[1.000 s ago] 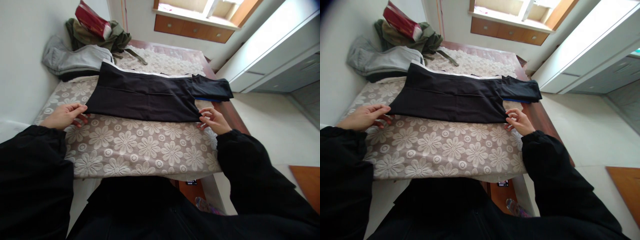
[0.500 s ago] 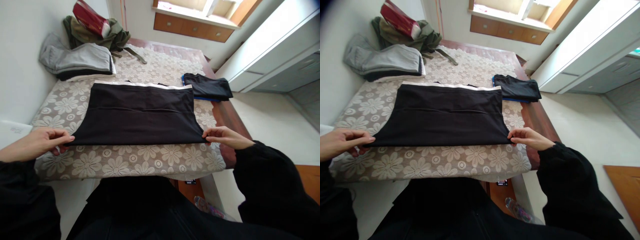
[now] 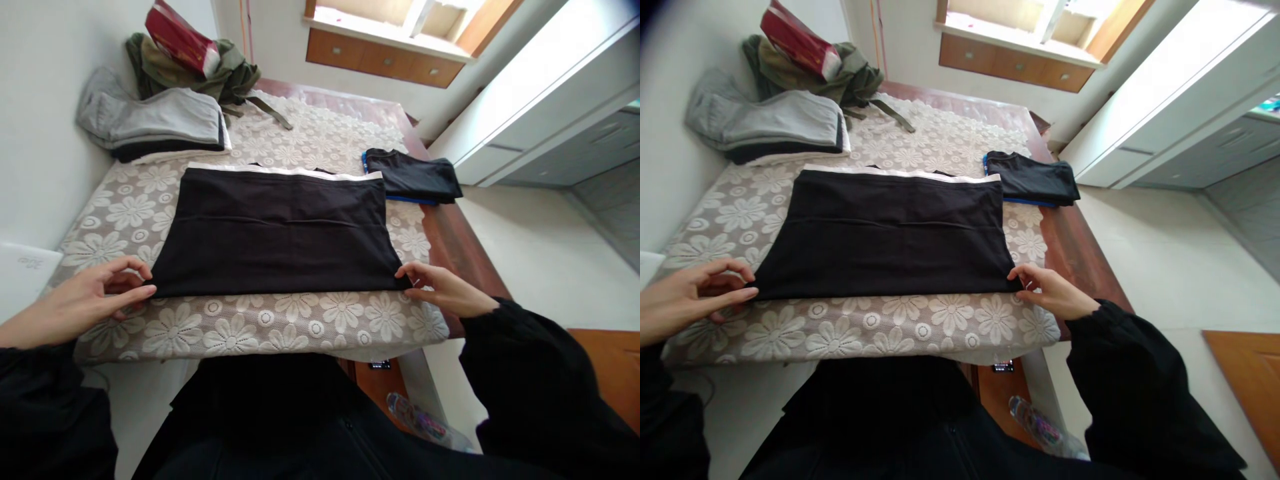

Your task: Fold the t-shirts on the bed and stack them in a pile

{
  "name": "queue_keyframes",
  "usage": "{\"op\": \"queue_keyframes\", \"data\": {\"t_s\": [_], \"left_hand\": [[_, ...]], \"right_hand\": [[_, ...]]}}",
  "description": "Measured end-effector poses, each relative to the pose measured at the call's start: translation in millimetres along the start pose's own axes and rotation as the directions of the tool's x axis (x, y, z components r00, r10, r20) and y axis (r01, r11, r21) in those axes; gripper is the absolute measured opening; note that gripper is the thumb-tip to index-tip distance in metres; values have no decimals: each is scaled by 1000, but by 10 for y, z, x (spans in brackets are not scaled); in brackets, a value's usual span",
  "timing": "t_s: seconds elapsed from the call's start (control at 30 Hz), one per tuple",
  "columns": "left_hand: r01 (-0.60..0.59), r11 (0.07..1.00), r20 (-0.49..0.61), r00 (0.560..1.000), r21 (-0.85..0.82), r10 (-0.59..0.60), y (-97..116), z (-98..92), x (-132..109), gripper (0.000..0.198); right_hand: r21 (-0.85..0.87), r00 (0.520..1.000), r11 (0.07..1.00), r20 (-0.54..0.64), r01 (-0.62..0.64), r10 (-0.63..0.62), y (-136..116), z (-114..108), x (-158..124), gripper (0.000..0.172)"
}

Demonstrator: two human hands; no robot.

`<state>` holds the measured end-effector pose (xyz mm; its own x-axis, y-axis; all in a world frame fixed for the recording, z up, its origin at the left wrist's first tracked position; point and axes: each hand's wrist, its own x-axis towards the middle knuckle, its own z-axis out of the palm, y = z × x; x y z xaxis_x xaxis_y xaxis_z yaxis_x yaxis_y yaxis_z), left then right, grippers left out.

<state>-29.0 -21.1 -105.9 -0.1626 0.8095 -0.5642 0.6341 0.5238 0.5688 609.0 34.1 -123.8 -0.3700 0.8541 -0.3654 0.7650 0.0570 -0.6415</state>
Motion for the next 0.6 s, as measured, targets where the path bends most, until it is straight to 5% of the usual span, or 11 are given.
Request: {"op": "queue_keyframes", "data": {"t_s": [0.37,0.6], "left_hand": [[-155,975,67,987,159,146,-317,-48,9,55],[-139,975,41,990,172,134,-455,33,-30,61]], "right_hand": [[-26,997,1000,74,14,-12,39,-42,-104,42],[-130,997,991,-59,39,-47,47,166,-181,37]]}}
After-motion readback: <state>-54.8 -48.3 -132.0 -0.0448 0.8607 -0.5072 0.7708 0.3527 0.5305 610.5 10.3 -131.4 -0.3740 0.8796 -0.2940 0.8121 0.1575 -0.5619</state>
